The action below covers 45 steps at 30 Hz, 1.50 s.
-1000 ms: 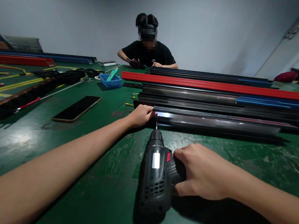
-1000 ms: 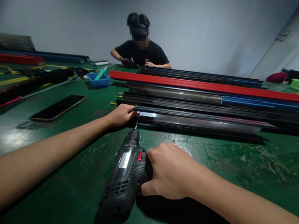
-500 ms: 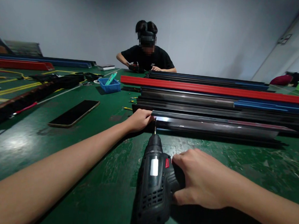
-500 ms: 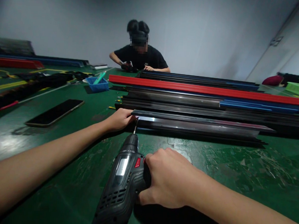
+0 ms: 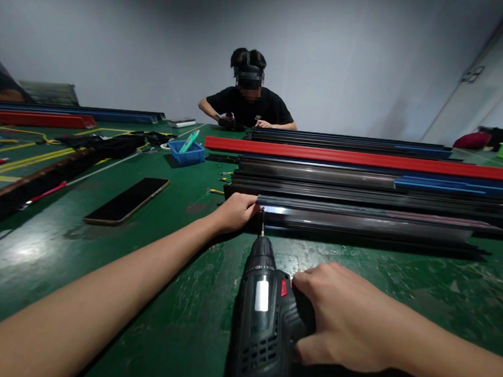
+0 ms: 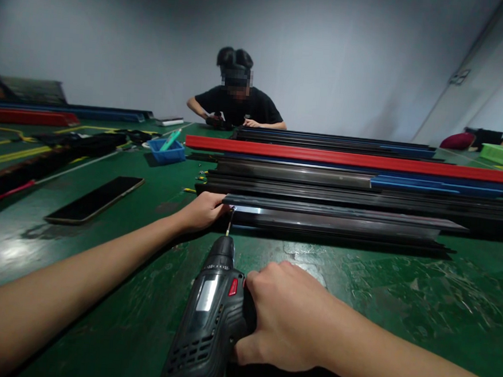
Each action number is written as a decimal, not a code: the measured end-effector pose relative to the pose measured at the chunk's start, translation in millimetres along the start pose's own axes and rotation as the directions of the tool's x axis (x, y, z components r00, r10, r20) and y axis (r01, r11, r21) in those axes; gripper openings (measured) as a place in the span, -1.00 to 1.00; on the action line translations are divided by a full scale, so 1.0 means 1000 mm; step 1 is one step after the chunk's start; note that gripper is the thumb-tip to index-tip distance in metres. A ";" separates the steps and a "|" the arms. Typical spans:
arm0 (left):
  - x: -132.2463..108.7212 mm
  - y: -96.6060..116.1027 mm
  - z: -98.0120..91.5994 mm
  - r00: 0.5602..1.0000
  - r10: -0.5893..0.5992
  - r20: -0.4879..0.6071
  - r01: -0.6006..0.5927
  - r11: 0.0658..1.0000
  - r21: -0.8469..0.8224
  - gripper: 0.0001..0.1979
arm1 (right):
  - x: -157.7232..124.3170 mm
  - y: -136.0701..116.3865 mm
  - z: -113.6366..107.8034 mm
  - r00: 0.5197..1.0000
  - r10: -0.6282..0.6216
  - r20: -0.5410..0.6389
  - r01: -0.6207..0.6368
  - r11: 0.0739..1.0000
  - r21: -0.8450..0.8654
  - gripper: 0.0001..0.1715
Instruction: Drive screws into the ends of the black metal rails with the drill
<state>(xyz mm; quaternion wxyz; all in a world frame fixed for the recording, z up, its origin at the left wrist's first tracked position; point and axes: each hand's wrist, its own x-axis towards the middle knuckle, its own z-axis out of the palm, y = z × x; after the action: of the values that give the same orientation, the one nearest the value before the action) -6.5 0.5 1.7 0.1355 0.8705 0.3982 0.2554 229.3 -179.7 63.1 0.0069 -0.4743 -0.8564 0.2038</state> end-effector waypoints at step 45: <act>0.000 -0.001 0.001 1.000 -0.017 0.019 0.018 0.999 -0.027 -0.62 | 0.012 0.008 0.003 0.998 0.008 0.061 -0.009 1.000 0.026 -0.46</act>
<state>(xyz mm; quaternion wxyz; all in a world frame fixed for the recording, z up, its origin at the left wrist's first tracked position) -7.2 1.0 0.3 0.1534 0.8675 0.4010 0.2512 229.0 -167.4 55.7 -0.0140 -0.4713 -0.8515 0.2294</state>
